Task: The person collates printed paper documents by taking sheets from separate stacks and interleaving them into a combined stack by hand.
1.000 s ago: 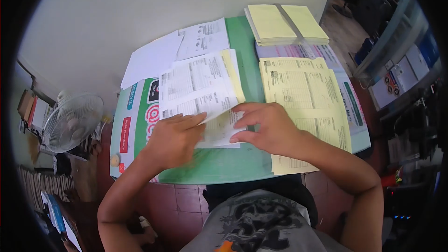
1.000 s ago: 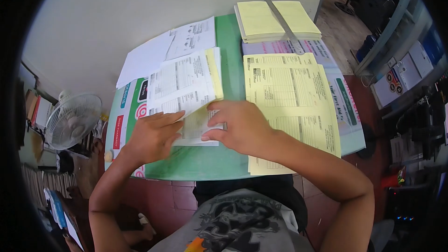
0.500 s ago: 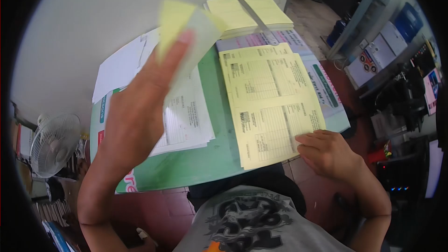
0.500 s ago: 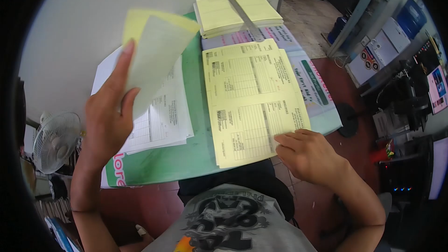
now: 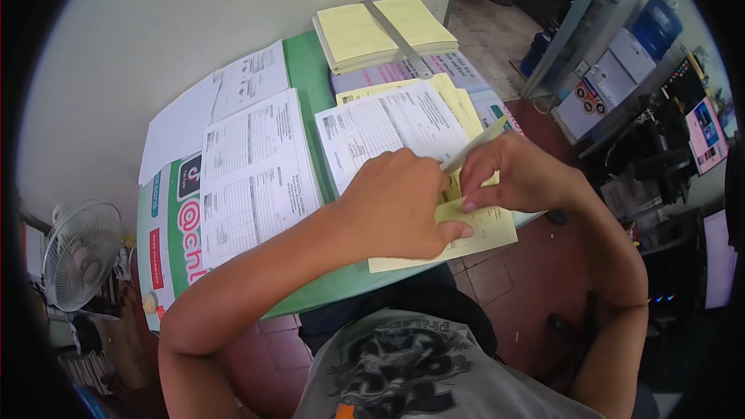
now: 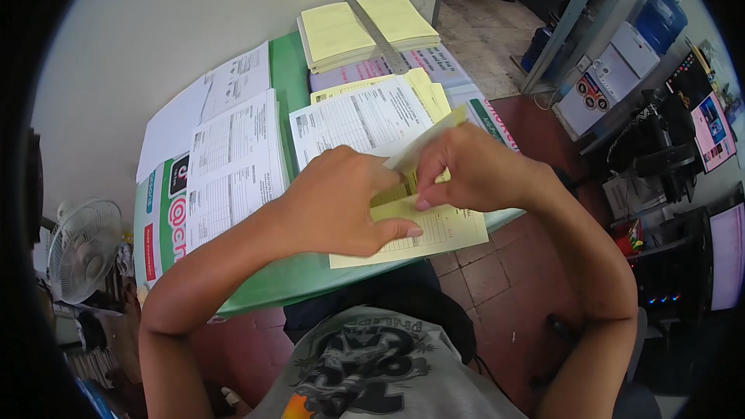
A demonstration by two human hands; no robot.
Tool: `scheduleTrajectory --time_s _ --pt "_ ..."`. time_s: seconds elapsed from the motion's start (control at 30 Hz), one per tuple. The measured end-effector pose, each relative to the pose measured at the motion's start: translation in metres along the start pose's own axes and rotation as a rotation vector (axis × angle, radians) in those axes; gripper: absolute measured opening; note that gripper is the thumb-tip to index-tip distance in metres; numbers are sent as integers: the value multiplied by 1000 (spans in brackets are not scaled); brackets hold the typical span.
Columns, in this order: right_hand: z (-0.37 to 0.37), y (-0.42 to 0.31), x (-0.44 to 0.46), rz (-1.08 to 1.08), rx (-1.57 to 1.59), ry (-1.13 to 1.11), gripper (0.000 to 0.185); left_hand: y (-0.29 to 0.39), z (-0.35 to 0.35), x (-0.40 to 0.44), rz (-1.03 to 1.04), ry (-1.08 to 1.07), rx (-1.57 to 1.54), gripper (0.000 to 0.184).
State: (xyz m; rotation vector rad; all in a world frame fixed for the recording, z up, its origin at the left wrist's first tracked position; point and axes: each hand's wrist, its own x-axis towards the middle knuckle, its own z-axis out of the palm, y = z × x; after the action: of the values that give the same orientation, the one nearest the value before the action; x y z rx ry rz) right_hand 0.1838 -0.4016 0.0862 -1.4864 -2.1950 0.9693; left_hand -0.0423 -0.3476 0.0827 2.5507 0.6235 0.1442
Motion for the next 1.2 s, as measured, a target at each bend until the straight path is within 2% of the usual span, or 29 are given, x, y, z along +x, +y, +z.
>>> scheduleTrajectory --time_s 0.1,0.2,0.23,0.3,0.4,0.5,0.53,0.6,0.67,0.7,0.77,0.8,0.87,0.93,1.03,1.13,1.2 --pt "-10 -33 9 -54 -174 127 17 -5 -9 5 -80 6 -139 43" --pt "-14 -47 13 -2 -331 78 18 -13 -18 5 -95 -12 -193 58" --pt "-15 -47 15 56 -286 -7 18 -16 -19 4 -88 -19 -191 63" --pt "-16 -44 22 174 -200 -182 18 -17 -19 2 -85 -64 -177 66" --pt "-12 -17 27 164 21 -322 15 -10 -22 2 -149 -143 -207 70" --pt "-18 -19 27 100 -24 -306 11 -6 -26 4 -171 -186 -223 63" --pt "-18 -22 27 17 -113 -176 12 -5 -26 5 -165 -193 -222 59" --pt "-16 -33 29 -149 -290 82 14 -16 -18 8 -165 37 -222 43" --pt "-5 -56 36 -420 -551 603 15 -24 -26 2 -184 237 -207 25" --pt "1 -64 38 -553 -676 868 15 -38 -32 -2 -160 348 -244 22" --pt "11 -66 41 -655 -603 872 21 -53 -57 -20 -311 461 -364 15" --pt "18 -67 45 -714 -557 873 23 -74 -63 -31 -252 567 -500 16" --pt "50 -63 60 -735 -348 690 19 -79 -83 -56 -261 795 -698 21" --pt "82 -54 79 -703 -343 457 19 -84 -102 -80 -249 966 -520 25" --pt "122 -50 102 -642 -393 236 24 -92 -120 -110 -187 1140 -148 27" --pt "143 -51 115 -733 -538 249 11 -91 -120 -136 -175 1160 301 30" --pt "144 -57 115 -655 -658 105 13 -87 -113 -152 -201 1048 606 36"
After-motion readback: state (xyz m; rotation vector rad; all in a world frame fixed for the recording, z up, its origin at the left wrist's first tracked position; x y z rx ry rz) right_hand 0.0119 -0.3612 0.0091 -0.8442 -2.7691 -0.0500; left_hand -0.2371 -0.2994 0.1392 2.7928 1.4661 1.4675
